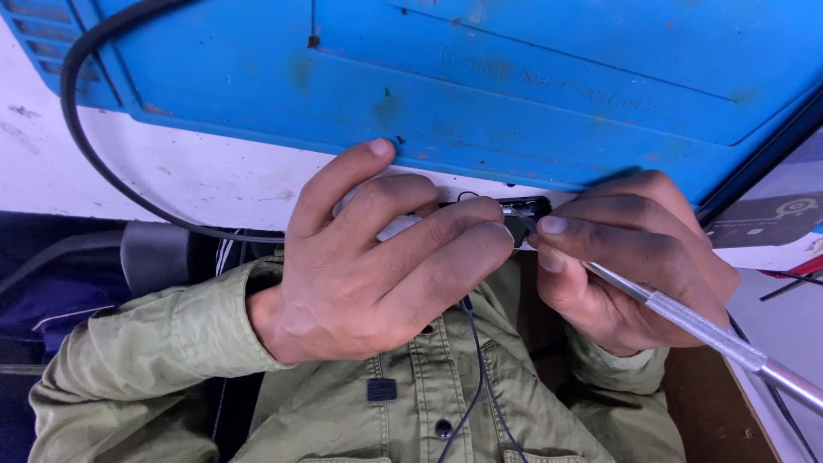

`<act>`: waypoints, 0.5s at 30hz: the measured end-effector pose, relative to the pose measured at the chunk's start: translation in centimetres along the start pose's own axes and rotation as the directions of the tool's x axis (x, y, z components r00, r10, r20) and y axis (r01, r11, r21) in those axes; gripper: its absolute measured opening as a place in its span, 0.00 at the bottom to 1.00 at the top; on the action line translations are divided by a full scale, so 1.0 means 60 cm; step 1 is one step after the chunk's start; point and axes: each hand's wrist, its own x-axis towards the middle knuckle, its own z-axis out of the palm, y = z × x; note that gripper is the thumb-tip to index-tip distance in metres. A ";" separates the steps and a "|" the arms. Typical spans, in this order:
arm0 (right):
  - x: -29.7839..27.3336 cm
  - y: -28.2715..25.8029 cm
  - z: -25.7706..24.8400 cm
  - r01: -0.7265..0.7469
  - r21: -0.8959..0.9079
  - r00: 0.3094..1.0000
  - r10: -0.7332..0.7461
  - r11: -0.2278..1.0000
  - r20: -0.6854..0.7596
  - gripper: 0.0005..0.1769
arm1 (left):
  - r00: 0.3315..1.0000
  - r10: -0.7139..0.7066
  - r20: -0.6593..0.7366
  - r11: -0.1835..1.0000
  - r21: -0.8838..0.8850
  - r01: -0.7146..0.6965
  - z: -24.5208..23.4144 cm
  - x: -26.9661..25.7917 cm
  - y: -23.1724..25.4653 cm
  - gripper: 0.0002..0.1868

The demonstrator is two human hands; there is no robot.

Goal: The person repairs a disassembled mobile phone on a blue workbench. They use a screwdriver to adjust internal components and a precision tool to carefully peel back a protective film from the battery area.

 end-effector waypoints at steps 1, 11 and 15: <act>-0.004 0.004 -0.004 0.003 0.012 1.000 -0.004 1.000 0.031 0.12 | 1.000 0.000 0.004 1.000 0.000 0.000 0.000 0.001 0.000 0.12; 0.005 -0.002 -0.018 -0.005 -0.021 0.995 0.008 1.000 0.098 0.14 | 1.000 -0.001 0.001 1.000 0.011 0.001 0.002 0.002 0.001 0.13; 0.016 -0.008 -0.016 0.024 -0.045 0.994 -0.019 0.999 0.108 0.13 | 1.000 -0.001 0.003 1.000 0.009 0.001 0.003 -0.001 0.001 0.14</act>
